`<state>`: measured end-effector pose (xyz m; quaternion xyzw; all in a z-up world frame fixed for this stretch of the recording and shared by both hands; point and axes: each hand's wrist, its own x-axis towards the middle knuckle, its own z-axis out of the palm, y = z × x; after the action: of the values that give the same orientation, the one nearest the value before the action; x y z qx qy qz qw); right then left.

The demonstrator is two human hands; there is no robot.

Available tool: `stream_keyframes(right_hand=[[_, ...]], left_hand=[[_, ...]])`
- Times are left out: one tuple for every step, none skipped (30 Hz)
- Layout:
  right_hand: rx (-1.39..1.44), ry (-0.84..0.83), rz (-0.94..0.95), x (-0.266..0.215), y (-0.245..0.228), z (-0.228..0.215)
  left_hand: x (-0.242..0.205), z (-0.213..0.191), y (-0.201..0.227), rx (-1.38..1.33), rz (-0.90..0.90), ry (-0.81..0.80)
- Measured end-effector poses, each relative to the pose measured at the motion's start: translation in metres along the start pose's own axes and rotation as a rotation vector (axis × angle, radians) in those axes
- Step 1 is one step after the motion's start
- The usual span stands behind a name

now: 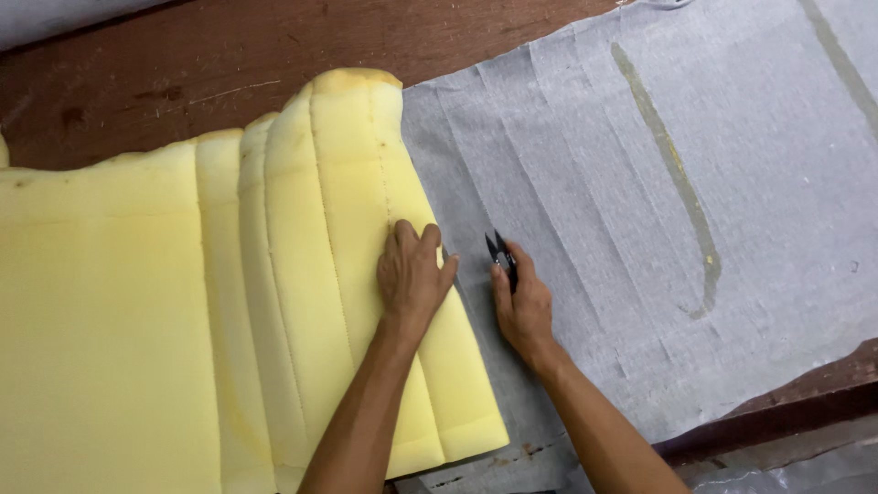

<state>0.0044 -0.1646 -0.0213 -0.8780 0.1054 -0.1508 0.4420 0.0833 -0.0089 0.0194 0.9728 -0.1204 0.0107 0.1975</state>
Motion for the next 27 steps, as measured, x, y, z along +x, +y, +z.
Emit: stream_keyframes(right_hand=[[-0.001,0.014,-0.022,0.0,0.005,0.001],[-0.003,0.027,-0.041,-0.001,0.009,0.0],[-0.005,0.039,-0.06,-0.001,0.014,-0.001],[-0.022,0.031,-0.035,-0.002,0.018,-0.003],[-0.039,0.022,-0.01,-0.004,0.022,-0.005],[-0.052,0.017,0.015,-0.002,0.022,-0.006],[-0.043,0.009,0.014,-0.002,0.02,-0.009],[-0.035,0.008,0.004,-0.001,0.019,-0.013],[-0.026,0.007,-0.007,0.002,0.017,-0.016],[-0.03,-0.008,-0.033,0.003,0.014,-0.019],[-0.035,-0.022,-0.059,0.004,0.01,-0.021],[-0.041,-0.035,-0.085,0.006,0.006,-0.021],[-0.06,-0.059,-0.103,0.008,0.003,-0.023],[-0.075,-0.08,-0.121,0.011,-0.003,-0.024],[-0.09,-0.101,-0.138,0.015,-0.009,-0.025],[-0.092,-0.106,-0.139,0.021,-0.014,-0.024],[-0.094,-0.11,-0.14,0.028,-0.018,-0.022],[-0.094,-0.11,-0.145,0.036,-0.025,-0.02],[-0.102,-0.137,-0.103,0.043,-0.032,-0.018],[-0.114,-0.167,-0.061,0.046,-0.036,-0.016],[-0.126,-0.198,-0.02,0.049,-0.039,-0.012],[-0.116,-0.177,-0.056,0.05,-0.041,-0.01],[-0.106,-0.156,-0.092,0.048,-0.043,-0.007],[-0.096,-0.133,-0.13,0.046,-0.044,-0.004],[-0.044,-0.118,-0.149,0.041,-0.044,0.0],[-0.002,-0.091,-0.165,0.038,-0.044,0.003],[0.038,-0.065,-0.182,0.035,-0.043,0.005]], left_hand=[[0.007,0.003,-0.004,0.006,-0.023,-0.048],[0.011,0.006,-0.006,0.011,-0.047,-0.099],[0.014,0.009,-0.01,0.04,-0.037,-0.088],[0.015,0.013,-0.014,0.067,-0.033,-0.08],[0.013,0.018,-0.016,0.095,-0.029,-0.072],[0.011,0.021,-0.016,0.077,-0.034,-0.052],[0.008,0.022,-0.016,0.059,-0.038,-0.033],[0.008,0.024,-0.015,0.041,-0.039,-0.003],[0.006,0.025,-0.015,-0.003,-0.043,0.041],[0.001,0.025,-0.014,-0.048,-0.044,0.074],[-0.002,0.026,-0.013,-0.094,-0.044,0.107],[-0.004,0.026,-0.013,-0.093,-0.044,0.117],[-0.006,0.026,-0.013,-0.092,-0.044,0.128],[-0.007,0.022,-0.012,-0.086,-0.041,0.138],[-0.008,0.019,-0.012,-0.11,-0.037,0.141],[-0.008,0.016,-0.012,-0.135,-0.031,0.14],[-0.006,0.015,-0.012,-0.16,-0.024,0.139],[-0.003,0.012,-0.01,-0.167,-0.022,0.143],[0.0,0.01,-0.008,-0.174,-0.019,0.147],[0.002,0.011,-0.007,-0.186,-0.021,0.151],[0.004,0.012,-0.008,-0.204,-0.032,0.147],[0.002,0.012,-0.008,-0.221,-0.05,0.141],[0.0,0.012,-0.009,-0.237,-0.068,0.135],[-0.001,0.011,-0.011,-0.245,-0.066,0.128],[-0.003,0.008,-0.014,-0.252,-0.065,0.121],[0.0,0.007,-0.014,-0.269,-0.05,0.111],[0.001,0.004,-0.015,-0.284,-0.053,0.082]])
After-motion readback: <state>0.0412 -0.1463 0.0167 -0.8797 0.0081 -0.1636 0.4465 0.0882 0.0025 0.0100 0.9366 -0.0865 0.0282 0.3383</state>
